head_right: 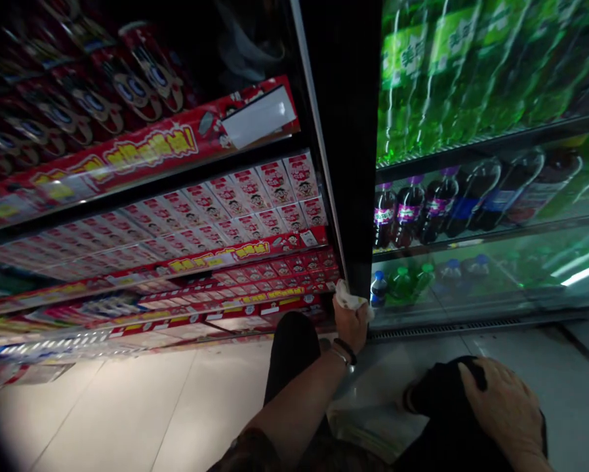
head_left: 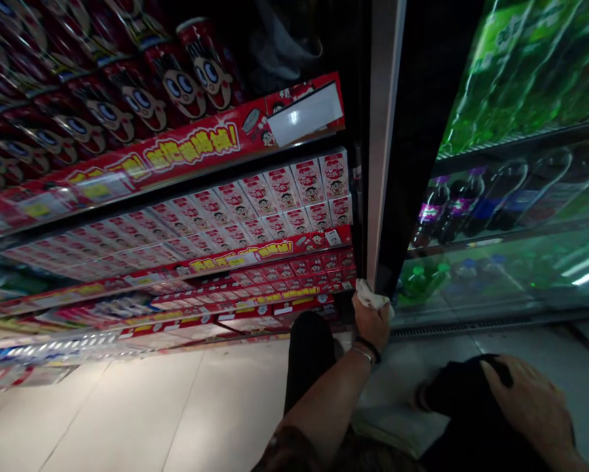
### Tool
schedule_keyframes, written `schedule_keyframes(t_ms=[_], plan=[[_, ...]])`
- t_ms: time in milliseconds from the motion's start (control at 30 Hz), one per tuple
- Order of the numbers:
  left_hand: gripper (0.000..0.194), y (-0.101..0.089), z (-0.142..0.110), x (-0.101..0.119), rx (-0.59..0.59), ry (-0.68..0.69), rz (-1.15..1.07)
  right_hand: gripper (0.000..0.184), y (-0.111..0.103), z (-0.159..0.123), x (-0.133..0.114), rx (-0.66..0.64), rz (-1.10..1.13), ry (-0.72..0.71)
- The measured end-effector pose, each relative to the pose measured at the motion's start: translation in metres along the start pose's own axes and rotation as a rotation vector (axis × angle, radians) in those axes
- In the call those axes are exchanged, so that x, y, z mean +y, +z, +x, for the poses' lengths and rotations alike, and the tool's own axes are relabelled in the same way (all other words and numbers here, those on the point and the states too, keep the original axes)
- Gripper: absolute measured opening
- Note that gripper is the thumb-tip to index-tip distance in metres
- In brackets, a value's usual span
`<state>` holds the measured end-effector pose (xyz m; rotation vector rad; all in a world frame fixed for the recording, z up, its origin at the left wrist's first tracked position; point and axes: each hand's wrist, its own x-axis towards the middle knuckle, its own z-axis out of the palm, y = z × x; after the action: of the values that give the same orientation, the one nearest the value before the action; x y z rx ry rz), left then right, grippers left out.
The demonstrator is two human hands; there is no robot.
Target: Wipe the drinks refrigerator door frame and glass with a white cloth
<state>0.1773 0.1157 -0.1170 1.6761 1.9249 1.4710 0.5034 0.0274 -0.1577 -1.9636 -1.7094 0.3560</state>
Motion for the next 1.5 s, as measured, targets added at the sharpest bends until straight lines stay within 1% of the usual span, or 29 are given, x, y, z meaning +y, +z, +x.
schedule_keyframes(t_ms=[67, 100, 133, 167, 233, 267, 333, 400, 433, 467, 500, 533, 567, 600, 633, 700, 767, 800, 867, 900, 967, 1133, 1233, 1300, 1333, 1400, 1433, 1500], plan=[[0.069, 0.001, -0.012, -0.011, -0.037, -0.020, -0.003, 0.044, 0.005, 0.001, 0.007, 0.016, -0.048, -0.066], [0.069, 0.000, -0.013, -0.011, -0.044, -0.016, -0.004, 0.046, 0.008, 0.002, 0.012, 0.020, -0.082, -0.085], [0.070, -0.003, -0.009, -0.006, -0.042, -0.003, -0.006, 0.049, 0.012, 0.002, 0.018, 0.019, -0.124, -0.092], [0.072, -0.007, -0.002, 0.003, -0.032, 0.016, -0.008, 0.053, 0.016, 0.002, 0.024, 0.018, -0.171, -0.091], [0.081, -0.018, 0.023, 0.034, 0.018, 0.081, -0.017, 0.061, 0.024, 0.002, 0.037, 0.016, -0.265, -0.091], [0.087, -0.025, 0.041, 0.056, 0.054, 0.126, -0.023, 0.064, 0.027, 0.002, 0.043, 0.015, -0.304, -0.096], [0.091, -0.044, 0.081, 0.105, 0.163, 0.265, -0.043, 0.067, 0.032, 0.001, 0.053, 0.007, -0.344, -0.120], [0.088, -0.063, 0.121, 0.153, 0.282, 0.421, -0.071, 0.068, 0.034, 0.001, 0.060, 0.006, -0.356, -0.138], [0.087, -0.072, 0.137, 0.173, 0.330, 0.464, -0.084, 0.069, 0.035, 0.001, 0.062, 0.006, -0.360, -0.142], [0.087, -0.078, 0.149, 0.186, 0.380, 0.496, -0.094, 0.070, 0.035, 0.002, 0.064, 0.007, -0.366, -0.147], [0.086, -0.081, 0.157, 0.194, 0.423, 0.521, -0.100, 0.070, 0.035, 0.002, 0.065, 0.008, -0.374, -0.152], [0.086, -0.080, 0.159, 0.194, 0.452, 0.536, -0.102, 0.071, 0.035, 0.002, 0.065, 0.012, -0.382, -0.158], [0.085, -0.076, 0.155, 0.186, 0.464, 0.547, -0.101, 0.071, 0.035, 0.002, 0.066, 0.017, -0.387, -0.165], [0.085, -0.068, 0.146, 0.172, 0.451, 0.547, -0.096, 0.071, 0.034, 0.003, 0.065, 0.021, -0.390, -0.172], [0.085, -0.058, 0.133, 0.153, 0.412, 0.530, -0.091, 0.071, 0.034, 0.003, 0.065, 0.022, -0.394, -0.178], [0.089, -0.034, 0.094, 0.104, 0.264, 0.415, -0.079, 0.071, 0.032, 0.003, 0.062, 0.019, -0.407, -0.180], [0.091, -0.011, 0.049, 0.053, 0.086, 0.214, -0.068, 0.072, 0.030, 0.004, 0.059, 0.007, -0.427, -0.180], [0.090, 0.000, 0.028, 0.030, 0.021, 0.135, -0.066, 0.073, 0.028, 0.004, 0.057, 0.004, -0.435, -0.183], [0.083, 0.016, -0.008, -0.007, -0.088, -0.004, -0.060, 0.074, 0.026, 0.004, 0.053, 0.010, -0.443, -0.191], [0.080, 0.021, -0.021, -0.022, -0.129, -0.055, -0.059, 0.073, 0.025, 0.005, 0.051, 0.013, -0.443, -0.199], [0.073, 0.030, -0.039, -0.045, -0.210, -0.142, -0.063, 0.071, 0.024, 0.006, 0.048, 0.024, -0.446, -0.206], [0.067, 0.043, -0.055, -0.086, -0.397, -0.306, -0.112, 0.070, 0.022, 0.011, 0.044, -0.017, -0.492, -0.186], [0.071, 0.046, -0.058, -0.097, -0.452, -0.415, -0.136, 0.068, 0.023, 0.013, 0.043, -0.035, -0.533, -0.191], [0.074, 0.044, -0.056, -0.091, -0.444, -0.450, -0.147, 0.067, 0.024, 0.013, 0.043, -0.034, -0.544, -0.189], [0.074, 0.041, -0.053, -0.083, -0.425, -0.447, -0.154, 0.066, 0.024, 0.013, 0.043, -0.033, -0.543, -0.186], [0.071, 0.029, -0.042, -0.054, -0.356, -0.400, -0.175, 0.067, 0.023, 0.012, 0.044, -0.037, -0.545, -0.188], [0.069, 0.020, -0.033, -0.033, -0.313, -0.352, -0.188, 0.067, 0.022, 0.012, 0.044, -0.036, -0.547, -0.193], [0.070, -0.002, -0.012, 0.018, -0.231, -0.215, -0.220, 0.068, 0.020, 0.011, 0.044, -0.024, -0.550, -0.207]])
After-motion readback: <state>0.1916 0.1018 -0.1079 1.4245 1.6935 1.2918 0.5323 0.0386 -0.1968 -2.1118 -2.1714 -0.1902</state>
